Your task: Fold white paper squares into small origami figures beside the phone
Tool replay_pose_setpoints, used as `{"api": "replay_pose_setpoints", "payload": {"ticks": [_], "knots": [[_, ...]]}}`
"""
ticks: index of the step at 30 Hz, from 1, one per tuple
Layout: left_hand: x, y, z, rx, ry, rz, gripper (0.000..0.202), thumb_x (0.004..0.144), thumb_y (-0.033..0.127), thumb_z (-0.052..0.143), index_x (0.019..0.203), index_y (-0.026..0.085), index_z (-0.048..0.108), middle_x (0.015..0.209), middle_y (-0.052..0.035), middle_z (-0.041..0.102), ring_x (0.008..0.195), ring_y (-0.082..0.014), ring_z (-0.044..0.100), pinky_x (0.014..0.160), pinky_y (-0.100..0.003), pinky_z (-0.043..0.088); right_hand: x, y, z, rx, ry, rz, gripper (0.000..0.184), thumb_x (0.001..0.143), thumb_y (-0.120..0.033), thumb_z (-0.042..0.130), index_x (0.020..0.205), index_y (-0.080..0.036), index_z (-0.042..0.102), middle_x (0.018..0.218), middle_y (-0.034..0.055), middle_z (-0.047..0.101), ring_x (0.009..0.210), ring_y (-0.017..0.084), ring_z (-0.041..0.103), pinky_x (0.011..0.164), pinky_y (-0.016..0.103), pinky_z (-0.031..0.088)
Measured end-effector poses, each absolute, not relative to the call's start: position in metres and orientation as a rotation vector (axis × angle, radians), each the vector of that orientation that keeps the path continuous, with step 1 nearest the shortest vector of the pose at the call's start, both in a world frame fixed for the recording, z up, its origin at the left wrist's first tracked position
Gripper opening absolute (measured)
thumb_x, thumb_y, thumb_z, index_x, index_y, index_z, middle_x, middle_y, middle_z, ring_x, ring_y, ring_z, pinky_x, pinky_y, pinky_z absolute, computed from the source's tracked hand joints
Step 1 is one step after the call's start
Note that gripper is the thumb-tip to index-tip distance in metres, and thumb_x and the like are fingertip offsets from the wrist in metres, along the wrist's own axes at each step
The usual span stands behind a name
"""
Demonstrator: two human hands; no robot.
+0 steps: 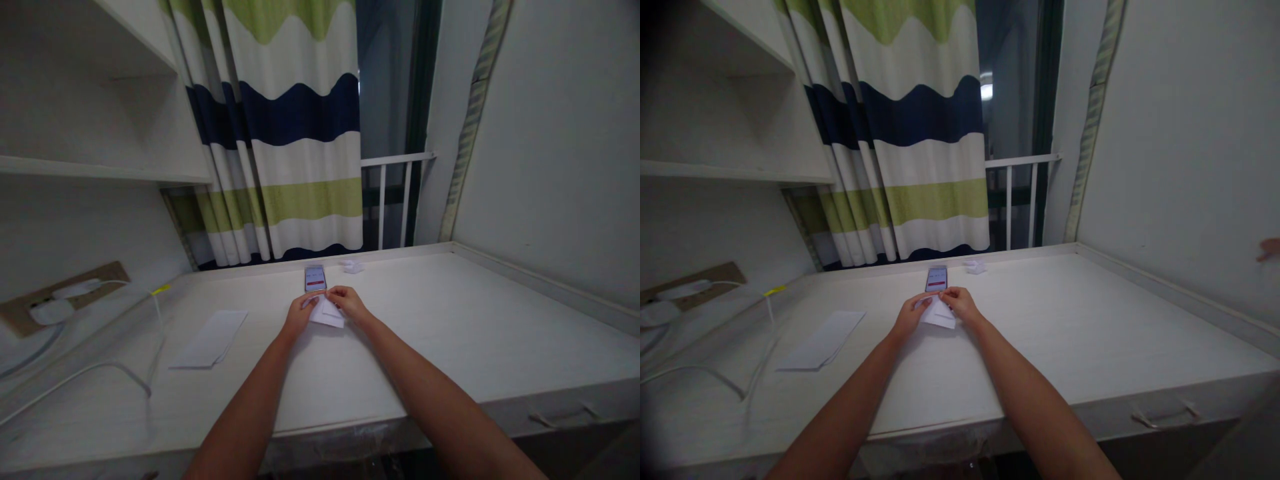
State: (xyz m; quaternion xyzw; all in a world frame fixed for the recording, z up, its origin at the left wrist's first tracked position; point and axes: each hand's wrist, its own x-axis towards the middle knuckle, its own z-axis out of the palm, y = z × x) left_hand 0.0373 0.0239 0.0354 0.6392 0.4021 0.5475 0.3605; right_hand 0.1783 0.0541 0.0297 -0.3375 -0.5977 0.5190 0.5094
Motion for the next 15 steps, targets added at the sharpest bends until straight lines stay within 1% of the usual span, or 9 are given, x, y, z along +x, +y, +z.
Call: {"api": "replay_pose_setpoints", "payload": {"ticks": [4, 7, 12, 15], "knots": [[0.0373, 0.0244, 0.0356, 1.657, 1.045, 1.396, 0.023, 0.064, 0.015, 0.054, 0.082, 0.016, 0.068, 0.097, -0.0053, 0.066, 0.096, -0.0211, 0.055, 0.09, -0.032, 0.037, 0.1792, 0.0532, 0.0312, -0.823, -1.41, 1.246, 0.023, 0.052, -0.035, 0.062, 0.055, -0.015, 0.053, 0.044, -0.0048, 0.044, 0.044, 0.007, 0.035, 0.044, 0.021, 0.025], [0.0367, 0.0246, 0.0358, 1.646, 1.062, 1.37, 0.026, 0.061, 0.011, 0.05, 0.079, 0.016, 0.069, 0.095, -0.0041, 0.066, 0.095, -0.0209, 0.056, 0.089, -0.03, 0.037, 0.1796, 0.0517, 0.0318, -0.834, -1.382, 1.255, 0.021, 0.052, -0.034, 0.063, 0.055, -0.015, 0.054, 0.046, -0.0042, 0.046, 0.045, 0.007, 0.037, 0.045, 0.021, 0.026], [0.0337, 0.0251, 0.0323, 1.57, 1.013, 1.35, 0.027, 0.064, 0.018, 0.048, 0.083, 0.016, 0.068, 0.094, -0.0046, 0.066, 0.096, -0.0216, 0.055, 0.085, -0.03, 0.039, 0.1801, 0.0505, 0.0314, -0.844, -1.34, 1.325, 0.025, 0.052, -0.037, 0.062, 0.061, -0.014, 0.058, 0.053, -0.0015, 0.053, 0.052, 0.009, 0.045, 0.049, 0.022, 0.032], [0.0336, 0.0254, 0.0308, 1.553, 0.945, 1.323, 0.028, 0.069, 0.026, 0.047, 0.085, 0.015, 0.068, 0.096, -0.0051, 0.066, 0.096, -0.022, 0.055, 0.083, -0.03, 0.04, 0.1802, 0.0533, 0.0292, -0.845, -1.361, 1.282, 0.026, 0.053, -0.038, 0.063, 0.06, -0.014, 0.057, 0.051, -0.0018, 0.052, 0.05, 0.009, 0.043, 0.048, 0.021, 0.031]]}}
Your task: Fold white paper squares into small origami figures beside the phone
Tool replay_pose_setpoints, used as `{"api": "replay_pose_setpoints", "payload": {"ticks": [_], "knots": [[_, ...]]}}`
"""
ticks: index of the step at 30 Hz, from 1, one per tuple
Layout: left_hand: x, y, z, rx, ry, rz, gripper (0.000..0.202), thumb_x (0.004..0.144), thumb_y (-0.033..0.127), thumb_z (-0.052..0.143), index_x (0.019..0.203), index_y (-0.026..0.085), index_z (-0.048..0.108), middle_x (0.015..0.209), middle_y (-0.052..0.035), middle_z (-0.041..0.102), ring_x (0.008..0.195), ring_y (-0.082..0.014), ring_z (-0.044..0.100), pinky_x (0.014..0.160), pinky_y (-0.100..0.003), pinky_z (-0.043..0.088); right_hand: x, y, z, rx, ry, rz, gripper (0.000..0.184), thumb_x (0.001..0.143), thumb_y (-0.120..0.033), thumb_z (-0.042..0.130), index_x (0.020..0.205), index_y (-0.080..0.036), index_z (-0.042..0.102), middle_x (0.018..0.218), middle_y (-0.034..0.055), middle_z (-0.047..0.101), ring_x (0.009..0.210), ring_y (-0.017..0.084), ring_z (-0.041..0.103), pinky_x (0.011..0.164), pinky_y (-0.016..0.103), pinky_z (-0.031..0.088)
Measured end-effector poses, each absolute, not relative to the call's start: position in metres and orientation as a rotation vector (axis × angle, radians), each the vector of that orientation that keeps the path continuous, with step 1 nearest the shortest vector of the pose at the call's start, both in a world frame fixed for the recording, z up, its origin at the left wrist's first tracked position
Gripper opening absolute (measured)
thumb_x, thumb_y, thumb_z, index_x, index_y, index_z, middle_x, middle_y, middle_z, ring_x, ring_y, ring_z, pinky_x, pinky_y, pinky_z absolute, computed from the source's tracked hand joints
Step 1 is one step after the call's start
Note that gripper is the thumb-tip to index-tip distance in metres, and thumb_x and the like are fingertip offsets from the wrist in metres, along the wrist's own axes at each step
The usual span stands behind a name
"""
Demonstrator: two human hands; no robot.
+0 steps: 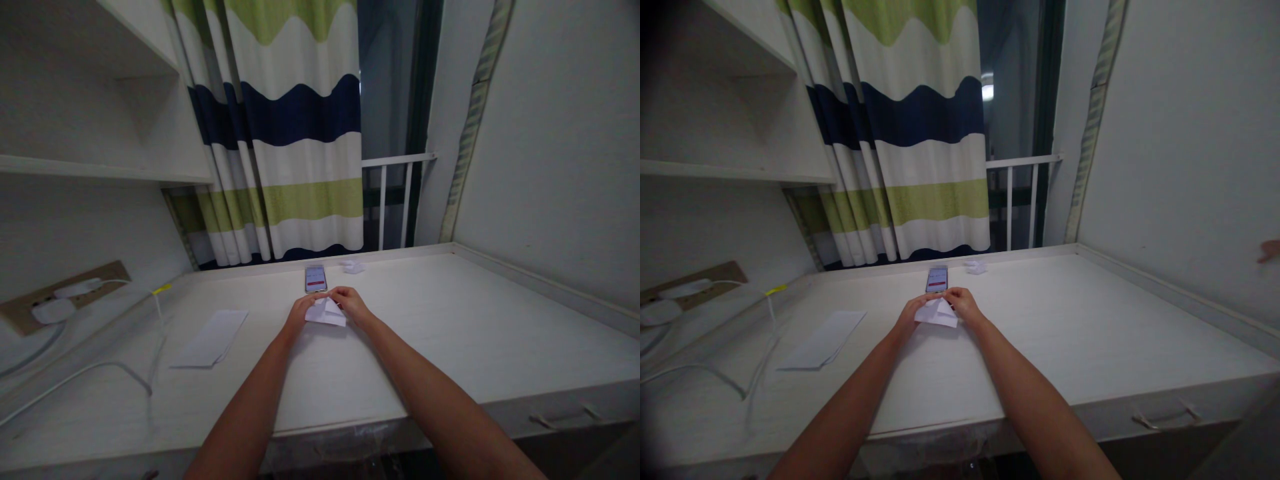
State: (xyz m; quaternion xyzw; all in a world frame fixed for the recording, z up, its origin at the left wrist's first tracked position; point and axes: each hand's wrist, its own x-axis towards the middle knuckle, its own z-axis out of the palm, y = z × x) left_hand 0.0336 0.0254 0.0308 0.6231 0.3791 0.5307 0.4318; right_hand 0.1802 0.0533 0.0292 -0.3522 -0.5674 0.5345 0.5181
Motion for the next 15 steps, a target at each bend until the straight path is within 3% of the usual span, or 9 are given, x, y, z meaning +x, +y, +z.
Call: {"api": "replay_pose_setpoints", "payload": {"ticks": [5, 11, 15], "knots": [[0.0374, 0.0245, 0.0329, 1.489, 1.026, 1.318, 0.028, 0.064, 0.034, 0.058, 0.082, 0.014, 0.067, 0.089, -0.0064, 0.067, 0.089, -0.0214, 0.057, 0.076, -0.028, 0.041, 0.1789, 0.0579, 0.0257, -0.817, -1.473, 1.142, 0.025, 0.056, -0.039, 0.061, 0.056, -0.014, 0.055, 0.046, -0.0035, 0.047, 0.045, 0.007, 0.037, 0.045, 0.021, 0.027], [0.0393, 0.0215, 0.0322, 1.383, 1.073, 1.274, 0.045, 0.056, 0.03, 0.068, 0.098, 0.017, 0.056, 0.057, 0.0032, 0.061, 0.054, -0.0123, 0.056, 0.054, -0.021, 0.04, 0.1766, 0.0584, 0.0237, -0.806, -1.549, 1.049, 0.025, 0.06, -0.039, 0.058, 0.056, -0.015, 0.054, 0.049, -0.0028, 0.048, 0.047, 0.008, 0.039, 0.047, 0.021, 0.029], [0.0382, 0.0238, 0.0297, 1.402, 1.121, 1.191, 0.028, 0.055, 0.032, 0.067, 0.075, 0.014, 0.061, 0.057, 0.0004, 0.061, 0.052, -0.0122, 0.055, 0.052, -0.021, 0.038, 0.1759, 0.0578, 0.023, -0.801, -1.613, 0.986, 0.023, 0.063, -0.037, 0.057, 0.06, -0.014, 0.057, 0.054, -0.001, 0.053, 0.052, 0.01, 0.044, 0.05, 0.022, 0.033]]}}
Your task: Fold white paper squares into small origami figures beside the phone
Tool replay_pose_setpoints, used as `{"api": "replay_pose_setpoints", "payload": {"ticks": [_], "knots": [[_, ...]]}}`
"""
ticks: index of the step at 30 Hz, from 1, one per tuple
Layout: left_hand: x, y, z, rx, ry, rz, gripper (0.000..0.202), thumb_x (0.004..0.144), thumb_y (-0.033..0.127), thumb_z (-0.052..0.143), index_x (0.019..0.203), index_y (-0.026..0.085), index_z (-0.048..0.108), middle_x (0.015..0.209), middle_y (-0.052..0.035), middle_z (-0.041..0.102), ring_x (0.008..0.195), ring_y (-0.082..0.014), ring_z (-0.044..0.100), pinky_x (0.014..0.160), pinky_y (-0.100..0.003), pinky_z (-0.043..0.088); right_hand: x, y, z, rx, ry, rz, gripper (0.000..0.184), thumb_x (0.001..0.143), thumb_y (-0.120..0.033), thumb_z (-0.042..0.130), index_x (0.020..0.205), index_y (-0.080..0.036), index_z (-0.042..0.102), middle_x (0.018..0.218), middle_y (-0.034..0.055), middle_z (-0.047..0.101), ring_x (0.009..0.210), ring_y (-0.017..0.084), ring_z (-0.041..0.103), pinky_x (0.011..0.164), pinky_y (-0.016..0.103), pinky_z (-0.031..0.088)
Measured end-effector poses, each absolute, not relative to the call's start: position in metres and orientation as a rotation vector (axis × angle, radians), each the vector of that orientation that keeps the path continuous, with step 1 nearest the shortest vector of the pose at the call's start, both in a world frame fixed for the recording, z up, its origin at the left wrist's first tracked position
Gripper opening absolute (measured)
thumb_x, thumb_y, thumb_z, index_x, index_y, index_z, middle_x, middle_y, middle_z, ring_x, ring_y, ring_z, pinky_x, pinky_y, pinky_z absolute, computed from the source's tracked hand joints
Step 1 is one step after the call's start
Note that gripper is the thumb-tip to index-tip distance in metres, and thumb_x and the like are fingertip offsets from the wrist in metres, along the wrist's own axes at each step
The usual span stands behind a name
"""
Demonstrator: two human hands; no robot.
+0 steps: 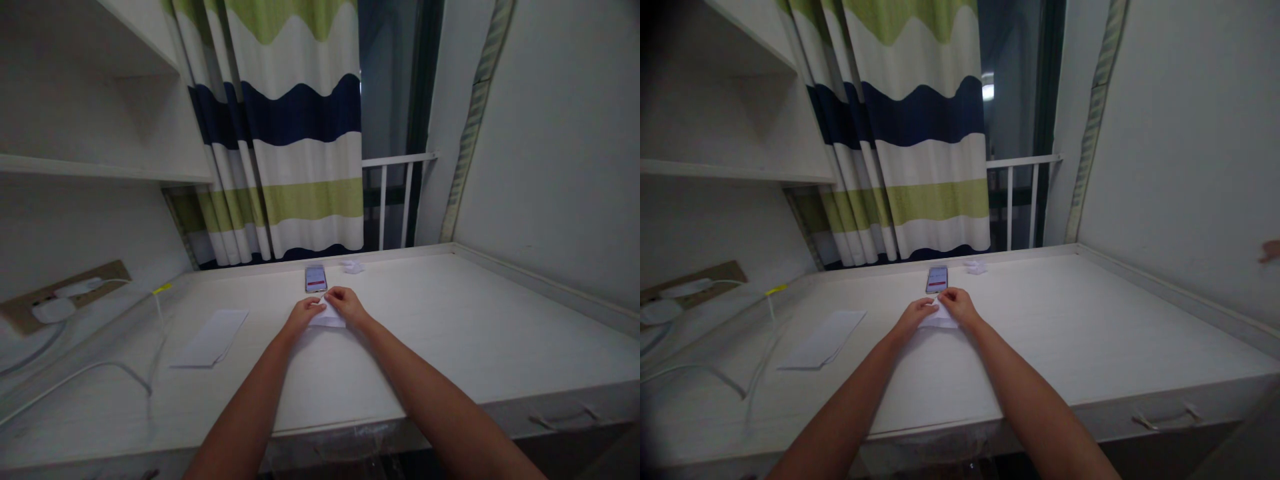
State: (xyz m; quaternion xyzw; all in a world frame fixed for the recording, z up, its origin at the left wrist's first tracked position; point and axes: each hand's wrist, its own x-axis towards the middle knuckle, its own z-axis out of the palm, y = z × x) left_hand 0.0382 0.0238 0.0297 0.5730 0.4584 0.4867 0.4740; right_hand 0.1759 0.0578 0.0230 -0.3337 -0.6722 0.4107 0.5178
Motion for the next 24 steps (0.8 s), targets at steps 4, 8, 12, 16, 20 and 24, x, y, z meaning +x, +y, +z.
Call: {"api": "replay_pose_setpoints", "payload": {"ticks": [4, 8, 12, 16, 20, 24], "knots": [[0.036, 0.028, 0.027, 1.475, 1.091, 1.158, 0.022, 0.056, 0.032, 0.066, 0.067, 0.012, 0.065, 0.059, -0.0017, 0.063, 0.055, -0.013, 0.054, 0.054, -0.022, 0.038, 0.176, 0.058, 0.023, -0.826, -1.652, 0.929, 0.021, 0.065, -0.035, 0.056, 0.06, -0.015, 0.058, 0.055, -0.0005, 0.055, 0.053, 0.011, 0.046, 0.051, 0.022, 0.034], [0.034, 0.031, 0.023, 1.474, 1.085, 1.12, 0.022, 0.056, 0.033, 0.065, 0.062, 0.012, 0.065, 0.053, -0.0006, 0.06, 0.047, -0.0104, 0.049, 0.047, -0.02, 0.033, 0.177, 0.058, 0.022, -0.827, -1.663, 0.936, 0.02, 0.065, -0.034, 0.055, 0.06, -0.015, 0.058, 0.054, -0.001, 0.054, 0.053, 0.01, 0.045, 0.051, 0.022, 0.034], [0.035, 0.031, 0.022, 1.452, 1.093, 1.08, 0.028, 0.054, 0.038, 0.066, 0.061, 0.011, 0.064, 0.048, 0.0006, 0.056, 0.041, -0.008, 0.044, 0.042, -0.02, 0.028, 0.177, 0.058, 0.022, -0.821, -1.671, 0.926, 0.02, 0.066, -0.033, 0.053, 0.061, -0.014, 0.058, 0.054, -0.0012, 0.053, 0.052, 0.01, 0.045, 0.051, 0.022, 0.033], [0.034, 0.029, 0.023, 1.483, 1.121, 1.073, 0.033, 0.055, 0.043, 0.066, 0.063, 0.01, 0.065, 0.045, 0.0014, 0.054, 0.039, -0.0074, 0.041, 0.04, -0.02, 0.025, 0.178, 0.057, 0.023, -0.837, -1.714, 0.826, 0.019, 0.068, -0.031, 0.052, 0.063, -0.014, 0.058, 0.055, -0.001, 0.053, 0.053, 0.01, 0.045, 0.051, 0.022, 0.033], [0.034, 0.03, 0.022, 1.478, 1.137, 1.06, 0.037, 0.055, 0.047, 0.064, 0.061, 0.01, 0.064, 0.043, 0.0021, 0.051, 0.039, -0.0072, 0.039, 0.04, -0.021, 0.024, 0.177, 0.053, 0.026, -0.852, -1.786, 0.668, 0.018, 0.072, -0.029, 0.049, 0.066, -0.014, 0.058, 0.06, 0.0004, 0.055, 0.056, 0.01, 0.046, 0.053, 0.022, 0.034], [0.033, 0.032, 0.019, 1.486, 1.143, 1.029, 0.038, 0.053, 0.047, 0.065, 0.06, 0.01, 0.062, 0.042, 0.0037, 0.047, 0.037, -0.0058, 0.036, 0.04, -0.021, 0.021, 0.176, 0.05, 0.027, -0.853, -1.862, 0.57, 0.014, 0.073, -0.024, 0.048, 0.068, -0.015, 0.057, 0.064, 0.0012, 0.056, 0.058, 0.01, 0.046, 0.056, 0.021, 0.035]]}}
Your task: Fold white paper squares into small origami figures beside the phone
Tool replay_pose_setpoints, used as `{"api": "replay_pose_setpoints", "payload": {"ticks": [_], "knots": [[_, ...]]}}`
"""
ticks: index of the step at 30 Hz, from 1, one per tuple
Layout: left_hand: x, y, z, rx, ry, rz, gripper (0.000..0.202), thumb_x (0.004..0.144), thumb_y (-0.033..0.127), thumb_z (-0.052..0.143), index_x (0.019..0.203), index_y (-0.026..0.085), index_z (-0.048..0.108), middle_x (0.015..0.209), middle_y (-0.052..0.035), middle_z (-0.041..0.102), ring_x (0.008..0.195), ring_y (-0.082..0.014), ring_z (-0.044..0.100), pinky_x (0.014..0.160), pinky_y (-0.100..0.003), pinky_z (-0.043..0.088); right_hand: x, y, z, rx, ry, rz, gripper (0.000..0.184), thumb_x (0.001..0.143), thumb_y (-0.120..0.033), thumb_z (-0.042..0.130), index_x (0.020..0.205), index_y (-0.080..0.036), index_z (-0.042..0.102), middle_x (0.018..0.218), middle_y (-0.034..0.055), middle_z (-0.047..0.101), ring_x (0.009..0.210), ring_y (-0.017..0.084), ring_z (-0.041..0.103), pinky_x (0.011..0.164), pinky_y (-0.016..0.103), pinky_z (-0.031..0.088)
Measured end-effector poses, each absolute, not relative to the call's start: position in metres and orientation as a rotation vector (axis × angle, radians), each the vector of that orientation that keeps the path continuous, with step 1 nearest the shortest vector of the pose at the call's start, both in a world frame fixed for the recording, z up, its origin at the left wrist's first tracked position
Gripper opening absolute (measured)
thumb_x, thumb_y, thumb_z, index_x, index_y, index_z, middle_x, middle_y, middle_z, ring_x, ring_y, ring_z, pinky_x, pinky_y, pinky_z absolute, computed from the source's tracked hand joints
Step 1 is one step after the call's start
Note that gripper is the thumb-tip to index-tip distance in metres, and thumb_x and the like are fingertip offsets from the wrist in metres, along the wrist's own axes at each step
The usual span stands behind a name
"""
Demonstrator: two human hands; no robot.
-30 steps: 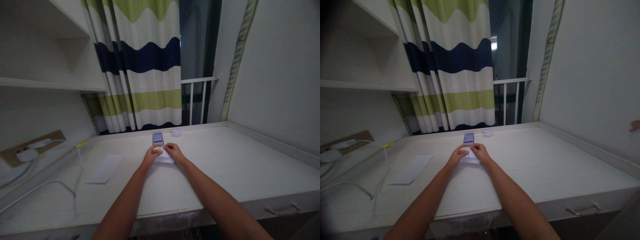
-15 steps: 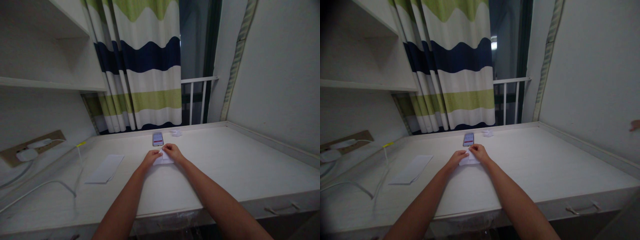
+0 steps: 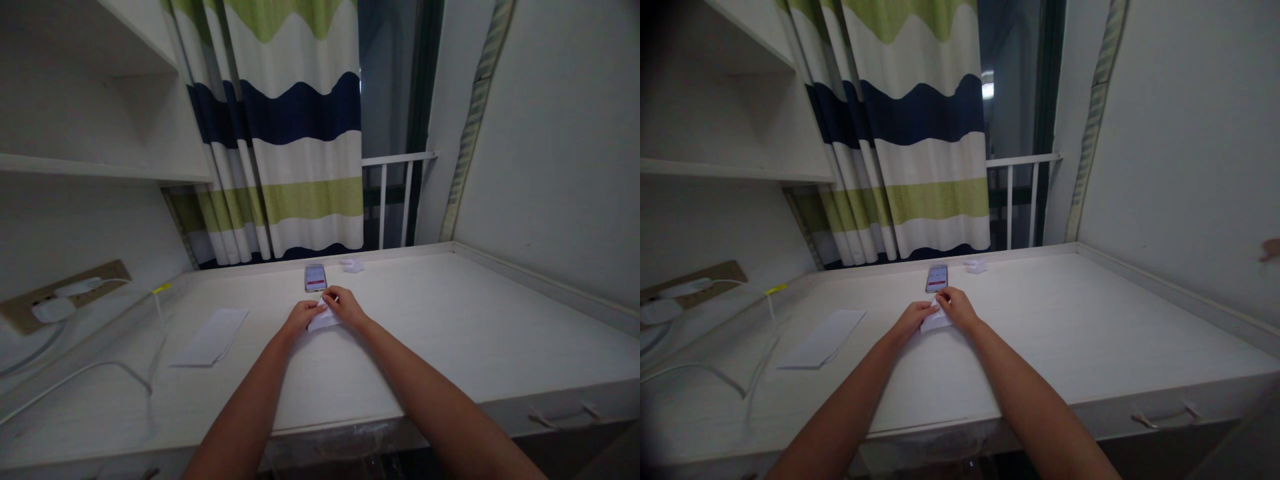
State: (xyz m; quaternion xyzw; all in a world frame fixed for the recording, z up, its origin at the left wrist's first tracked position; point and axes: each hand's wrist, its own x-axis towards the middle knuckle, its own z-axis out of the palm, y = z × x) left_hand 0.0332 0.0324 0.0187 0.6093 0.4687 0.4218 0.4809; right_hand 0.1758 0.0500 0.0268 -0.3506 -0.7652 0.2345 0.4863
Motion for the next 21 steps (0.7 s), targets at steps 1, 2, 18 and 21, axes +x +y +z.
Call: {"api": "replay_pose_setpoints", "payload": {"ticks": [1, 2, 18, 21], "knots": [[0.0331, 0.0329, 0.018, 1.486, 1.133, 1.021, 0.038, 0.052, 0.047, 0.066, 0.061, 0.01, 0.062, 0.043, 0.0034, 0.048, 0.037, -0.006, 0.037, 0.04, -0.02, 0.022, 0.1756, 0.0497, 0.0267, -0.848, -1.876, 0.561, 0.013, 0.073, -0.023, 0.048, 0.069, -0.015, 0.057, 0.065, 0.0013, 0.056, 0.059, 0.01, 0.046, 0.057, 0.021, 0.035], [0.033, 0.0332, 0.0175, 1.484, 1.122, 1.016, 0.038, 0.05, 0.046, 0.067, 0.061, 0.01, 0.062, 0.044, 0.0029, 0.049, 0.039, -0.0064, 0.038, 0.041, -0.02, 0.023, 0.1754, 0.0495, 0.0264, -0.843, -1.885, 0.558, 0.013, 0.073, -0.023, 0.048, 0.069, -0.014, 0.057, 0.066, 0.0014, 0.056, 0.059, 0.01, 0.046, 0.057, 0.022, 0.036], [0.0319, 0.0325, 0.0181, 1.457, 1.132, 0.952, 0.036, 0.048, 0.042, 0.069, 0.06, 0.009, 0.06, 0.047, 0.0021, 0.051, 0.04, -0.007, 0.04, 0.042, -0.021, 0.024, 0.1763, 0.056, 0.0249, -0.823, -1.778, 0.894, 0.021, 0.07, -0.031, 0.05, 0.063, -0.013, 0.058, 0.059, 0.0001, 0.055, 0.057, 0.011, 0.047, 0.055, 0.023, 0.035], [0.0324, 0.0309, 0.0187, 1.454, 1.14, 0.936, 0.037, 0.048, 0.043, 0.069, 0.06, 0.01, 0.059, 0.046, 0.003, 0.05, 0.04, -0.0066, 0.039, 0.041, -0.021, 0.023, 0.1765, 0.0536, 0.0254, -0.846, -1.803, 0.86, 0.022, 0.069, -0.033, 0.052, 0.062, -0.013, 0.057, 0.057, -0.0003, 0.054, 0.055, 0.01, 0.045, 0.052, 0.022, 0.034]]}}
